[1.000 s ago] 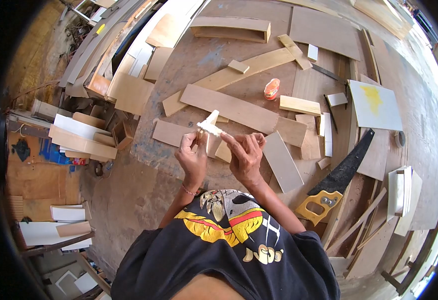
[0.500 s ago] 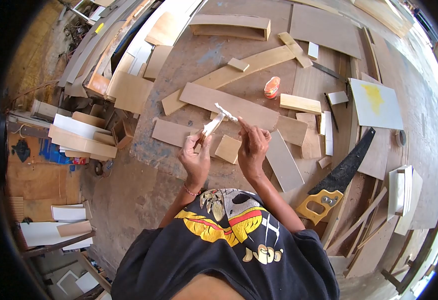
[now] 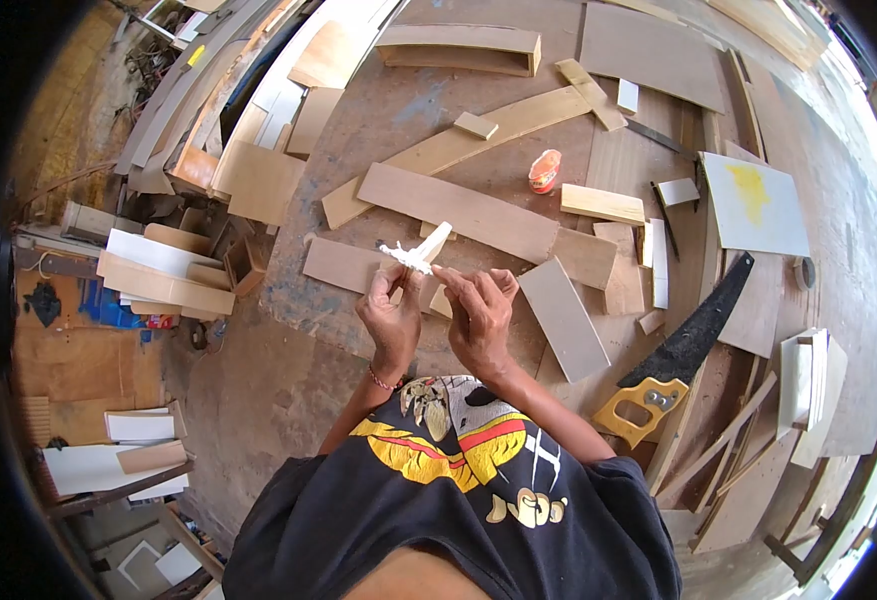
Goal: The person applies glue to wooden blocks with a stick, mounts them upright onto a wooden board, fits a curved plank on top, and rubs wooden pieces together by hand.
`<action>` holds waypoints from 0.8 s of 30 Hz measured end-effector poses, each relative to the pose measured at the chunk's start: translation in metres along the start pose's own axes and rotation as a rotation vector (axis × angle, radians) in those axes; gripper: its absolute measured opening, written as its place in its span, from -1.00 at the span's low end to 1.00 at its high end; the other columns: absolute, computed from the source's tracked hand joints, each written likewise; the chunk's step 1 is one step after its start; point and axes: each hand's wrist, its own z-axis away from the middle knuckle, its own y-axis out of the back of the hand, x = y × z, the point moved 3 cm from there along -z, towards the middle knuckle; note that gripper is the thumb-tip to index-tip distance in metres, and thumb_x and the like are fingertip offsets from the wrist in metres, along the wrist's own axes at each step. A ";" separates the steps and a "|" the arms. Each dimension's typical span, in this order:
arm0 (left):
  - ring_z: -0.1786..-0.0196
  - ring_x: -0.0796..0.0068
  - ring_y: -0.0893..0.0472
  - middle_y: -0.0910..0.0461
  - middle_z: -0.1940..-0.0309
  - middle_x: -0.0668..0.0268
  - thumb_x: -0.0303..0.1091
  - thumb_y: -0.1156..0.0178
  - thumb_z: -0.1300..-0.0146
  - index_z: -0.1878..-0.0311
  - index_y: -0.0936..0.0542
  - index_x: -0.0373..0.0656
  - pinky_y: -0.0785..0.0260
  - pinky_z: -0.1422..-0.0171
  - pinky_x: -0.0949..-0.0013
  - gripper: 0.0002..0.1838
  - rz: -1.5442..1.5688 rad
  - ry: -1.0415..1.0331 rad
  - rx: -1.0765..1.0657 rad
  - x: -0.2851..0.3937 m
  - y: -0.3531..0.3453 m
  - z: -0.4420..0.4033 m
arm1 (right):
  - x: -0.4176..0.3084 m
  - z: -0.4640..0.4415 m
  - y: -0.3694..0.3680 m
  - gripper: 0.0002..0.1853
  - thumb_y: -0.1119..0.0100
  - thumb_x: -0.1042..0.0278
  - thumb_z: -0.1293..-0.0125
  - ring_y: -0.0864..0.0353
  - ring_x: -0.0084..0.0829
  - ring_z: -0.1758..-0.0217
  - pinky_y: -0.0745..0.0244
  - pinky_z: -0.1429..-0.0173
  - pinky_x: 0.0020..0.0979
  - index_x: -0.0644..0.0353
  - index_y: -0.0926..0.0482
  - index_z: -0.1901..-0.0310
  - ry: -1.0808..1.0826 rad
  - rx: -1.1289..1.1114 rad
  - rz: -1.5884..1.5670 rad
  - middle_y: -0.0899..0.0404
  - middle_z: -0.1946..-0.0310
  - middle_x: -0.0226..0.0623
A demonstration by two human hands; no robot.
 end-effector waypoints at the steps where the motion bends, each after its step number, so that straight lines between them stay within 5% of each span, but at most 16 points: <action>1: 0.27 0.44 -0.68 -0.68 0.33 0.07 -0.47 -0.27 -0.20 0.21 -0.57 -0.43 -0.48 0.21 0.42 -0.81 0.005 0.014 -0.004 -0.002 0.000 0.000 | 0.000 0.001 0.000 -0.62 -0.16 0.65 -0.10 -0.46 -0.43 0.37 -0.16 0.00 -0.33 0.08 -0.62 0.03 -0.009 0.005 -0.033 -0.52 0.46 -0.39; 5: 0.26 0.44 -0.68 -0.68 0.30 0.06 -0.52 -0.25 -0.21 0.20 -0.56 -0.44 -0.50 0.17 0.41 -0.83 0.027 -0.010 -0.020 -0.001 0.000 0.000 | -0.002 0.000 0.001 -0.63 -0.14 0.64 -0.13 -0.44 -0.47 0.41 -0.18 0.02 -0.37 0.06 -0.62 0.02 -0.044 -0.005 -0.119 -0.53 0.48 -0.44; 13: 0.02 0.15 -0.62 -0.62 0.18 0.16 -0.69 -0.20 -0.04 0.16 -0.58 -0.28 -0.47 -0.09 0.26 -0.74 -0.144 -0.300 0.016 0.002 -0.002 -0.005 | 0.026 -0.005 0.005 -0.83 -0.12 0.48 -0.30 -0.37 -0.52 0.48 -0.21 0.03 -0.42 0.08 -0.63 0.12 -0.305 0.102 -0.057 -0.48 0.62 -0.49; 24: 0.14 0.16 -0.62 -0.60 0.24 0.14 -0.68 -0.23 0.00 0.23 -0.57 -0.32 -0.48 0.02 0.24 -0.79 -0.203 -0.259 -0.007 -0.006 -0.001 -0.005 | 0.017 0.001 0.004 -0.85 -0.13 0.46 -0.31 -0.39 -0.53 0.48 -0.21 0.05 -0.42 0.10 -0.64 0.13 -0.266 0.026 -0.144 -0.49 0.62 -0.48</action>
